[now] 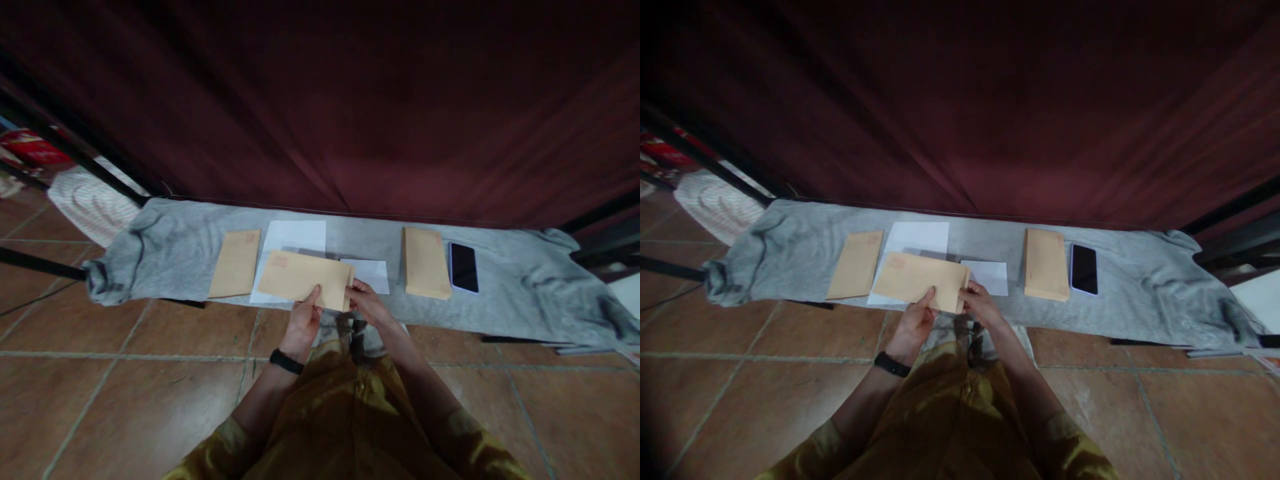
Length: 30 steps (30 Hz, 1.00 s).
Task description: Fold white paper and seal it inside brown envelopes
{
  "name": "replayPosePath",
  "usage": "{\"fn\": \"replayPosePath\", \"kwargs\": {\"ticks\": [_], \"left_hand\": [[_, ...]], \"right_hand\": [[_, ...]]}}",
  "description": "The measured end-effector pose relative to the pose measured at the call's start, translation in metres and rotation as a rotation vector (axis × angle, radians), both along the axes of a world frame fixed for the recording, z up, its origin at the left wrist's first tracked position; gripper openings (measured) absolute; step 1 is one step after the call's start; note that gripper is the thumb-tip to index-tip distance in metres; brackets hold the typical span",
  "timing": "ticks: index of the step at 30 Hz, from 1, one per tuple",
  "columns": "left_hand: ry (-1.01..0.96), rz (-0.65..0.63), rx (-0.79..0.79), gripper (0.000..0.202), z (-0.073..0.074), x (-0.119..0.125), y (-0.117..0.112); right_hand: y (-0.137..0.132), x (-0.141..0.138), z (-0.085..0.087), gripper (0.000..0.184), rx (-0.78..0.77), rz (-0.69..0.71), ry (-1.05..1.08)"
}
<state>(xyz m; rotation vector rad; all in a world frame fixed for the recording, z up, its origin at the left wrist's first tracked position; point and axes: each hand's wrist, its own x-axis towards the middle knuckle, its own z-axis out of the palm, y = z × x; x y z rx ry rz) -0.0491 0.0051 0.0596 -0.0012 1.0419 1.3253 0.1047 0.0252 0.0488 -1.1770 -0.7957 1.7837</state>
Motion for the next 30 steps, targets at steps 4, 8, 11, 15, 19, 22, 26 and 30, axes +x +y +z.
{"fn": "replayPosePath", "kwargs": {"ticks": [4, 8, 11, 15, 19, 22, 26, 30], "left_hand": [[0.077, 0.056, 0.090, 0.027, 0.008, 0.004, -0.005], [0.099, 0.037, 0.080, 0.032, 0.010, 0.005, -0.009], [0.151, 0.006, 0.007, 0.031, 0.008, 0.002, -0.013], [0.221, -0.321, -0.006, 0.028, 0.008, -0.004, -0.028], [0.743, -0.722, 0.335, 0.032, 0.024, -0.010, -0.049], [1.493, -0.752, 0.681, 0.061, 0.040, -0.016, -0.048], [2.120, -0.873, 0.778, 0.109, 0.042, -0.029, -0.026], [2.228, -0.996, 0.756, 0.121, 0.026, -0.036, -0.009]], "right_hand": [[0.007, 0.003, -0.003, 0.035, 0.121, 0.053, -0.110], [0.010, 0.005, -0.009, 0.026, 0.227, 0.027, -0.201], [0.010, 0.005, -0.012, 0.025, 0.255, 0.007, -0.248], [0.010, 0.010, -0.015, 0.026, 0.251, -0.005, -0.281], [0.011, 0.019, -0.016, 0.027, 0.311, -0.068, -0.339], [0.006, 0.024, -0.015, 0.027, 0.357, -0.077, -0.368], [-0.003, 0.026, -0.014, 0.027, 0.352, 0.005, -0.341], [-0.010, 0.027, -0.018, 0.024, 0.324, 0.017, -0.339]]}}
